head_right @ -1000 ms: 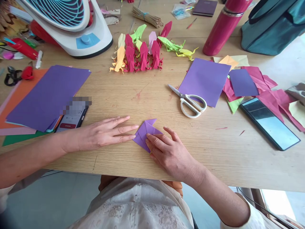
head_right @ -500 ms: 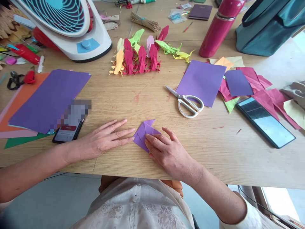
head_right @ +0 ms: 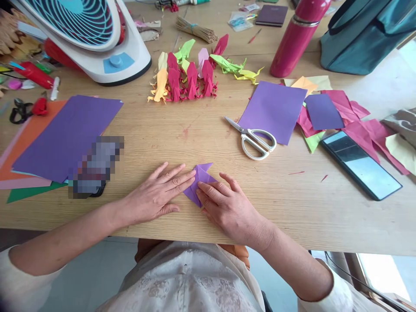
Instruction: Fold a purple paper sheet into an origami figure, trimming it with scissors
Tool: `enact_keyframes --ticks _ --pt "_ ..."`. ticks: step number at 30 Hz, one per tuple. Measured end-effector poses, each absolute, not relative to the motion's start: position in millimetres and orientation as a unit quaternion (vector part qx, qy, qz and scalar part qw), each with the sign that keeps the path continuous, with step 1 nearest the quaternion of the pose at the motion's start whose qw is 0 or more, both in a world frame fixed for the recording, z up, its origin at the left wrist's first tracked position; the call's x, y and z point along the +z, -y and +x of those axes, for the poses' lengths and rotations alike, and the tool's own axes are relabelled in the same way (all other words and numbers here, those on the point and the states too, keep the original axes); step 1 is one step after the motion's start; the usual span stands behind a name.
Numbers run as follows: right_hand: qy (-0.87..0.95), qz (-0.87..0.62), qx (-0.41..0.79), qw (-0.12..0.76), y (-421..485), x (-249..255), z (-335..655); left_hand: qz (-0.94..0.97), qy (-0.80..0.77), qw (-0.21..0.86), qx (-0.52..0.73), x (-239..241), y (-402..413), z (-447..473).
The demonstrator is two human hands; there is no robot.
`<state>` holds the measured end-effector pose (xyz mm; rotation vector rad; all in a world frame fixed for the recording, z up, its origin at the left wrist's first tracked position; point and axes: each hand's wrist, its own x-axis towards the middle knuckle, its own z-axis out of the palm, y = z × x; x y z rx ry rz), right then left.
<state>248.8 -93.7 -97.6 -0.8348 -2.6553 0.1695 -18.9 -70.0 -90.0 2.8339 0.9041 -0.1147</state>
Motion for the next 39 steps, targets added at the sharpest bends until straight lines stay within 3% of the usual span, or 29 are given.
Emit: enact_keyframes --ticks 25,35,39 --pt "0.934 -0.296 0.050 0.193 98 -98 249 0.938 -0.335 0.075 -0.034 -91 72 -34" --pt "0.937 -0.289 0.034 0.193 99 -101 246 0.834 -0.511 0.155 0.138 -82 47 35" --pt "0.934 -0.284 0.028 0.217 99 -100 246 0.794 -0.528 0.266 0.140 -78 34 43"
